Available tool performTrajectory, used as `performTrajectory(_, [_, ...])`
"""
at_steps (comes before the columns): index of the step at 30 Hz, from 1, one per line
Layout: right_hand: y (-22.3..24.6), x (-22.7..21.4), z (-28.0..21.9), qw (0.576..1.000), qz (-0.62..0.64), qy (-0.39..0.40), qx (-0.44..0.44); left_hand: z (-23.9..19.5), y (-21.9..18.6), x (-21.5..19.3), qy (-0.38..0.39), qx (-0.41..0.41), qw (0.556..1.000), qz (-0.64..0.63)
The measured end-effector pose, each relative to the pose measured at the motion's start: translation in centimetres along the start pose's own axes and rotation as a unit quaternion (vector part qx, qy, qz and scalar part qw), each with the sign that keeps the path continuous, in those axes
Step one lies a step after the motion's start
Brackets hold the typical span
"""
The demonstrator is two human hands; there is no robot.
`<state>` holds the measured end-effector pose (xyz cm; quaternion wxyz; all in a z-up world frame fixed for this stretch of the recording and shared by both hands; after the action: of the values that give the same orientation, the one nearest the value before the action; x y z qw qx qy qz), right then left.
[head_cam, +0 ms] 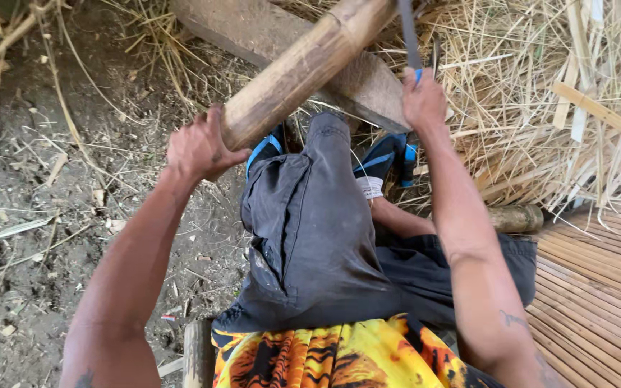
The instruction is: The person sits on the ground and uses a machete to repeatedly strike and shape a cylindrical piece of wood. The wood is held steady between the person's legs while the tool is swung to remove bark and smooth the surface.
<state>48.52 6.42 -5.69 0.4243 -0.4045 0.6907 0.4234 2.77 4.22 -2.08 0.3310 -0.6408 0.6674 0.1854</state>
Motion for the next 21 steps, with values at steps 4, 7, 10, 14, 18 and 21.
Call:
performTrajectory(4, [3.0, -0.2, -2.5, 0.995, -0.067, 0.050, -0.055, -0.4, -0.7, 0.8, -0.031, 0.006, 0.999, -0.015])
performTrajectory(7, [7.1, 2.0, -7.3, 0.973, -0.026, 0.185, -0.135, 0.0, -0.8, 2.0, -0.082, 0.027, 0.996, 0.007])
performTrajectory(10, [8.6, 0.9, -7.6, 0.965, -0.064, 0.152, -0.205, 0.1, -1.4, 2.4, -0.137, 0.045, 0.989, 0.032])
performTrajectory(14, [6.0, -1.7, -4.1, 0.990, -0.033, 0.065, -0.121, -0.6, -1.5, 2.5, -0.089, 0.025, 0.996, -0.015])
performTrajectory(18, [5.8, 0.8, -6.2, 0.975, -0.029, 0.107, -0.194, -0.8, -1.7, 1.1, -0.071, 0.022, 0.997, -0.005])
performTrajectory(21, [2.2, 1.2, -2.5, 0.995, -0.036, 0.065, -0.073, -0.9, -1.7, 1.2, -0.083, 0.022, 0.996, 0.001])
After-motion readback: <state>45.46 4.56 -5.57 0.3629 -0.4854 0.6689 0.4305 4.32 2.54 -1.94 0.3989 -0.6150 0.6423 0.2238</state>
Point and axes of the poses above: each hand's wrist, its own z-axis towards the middle knuckle, its own x-axis out of the palm, y = z × x, the point moved 4 cm from there along z, towards the middle knuckle, and after that the axes turned 6 degrees about y, right-handed, at the moved point
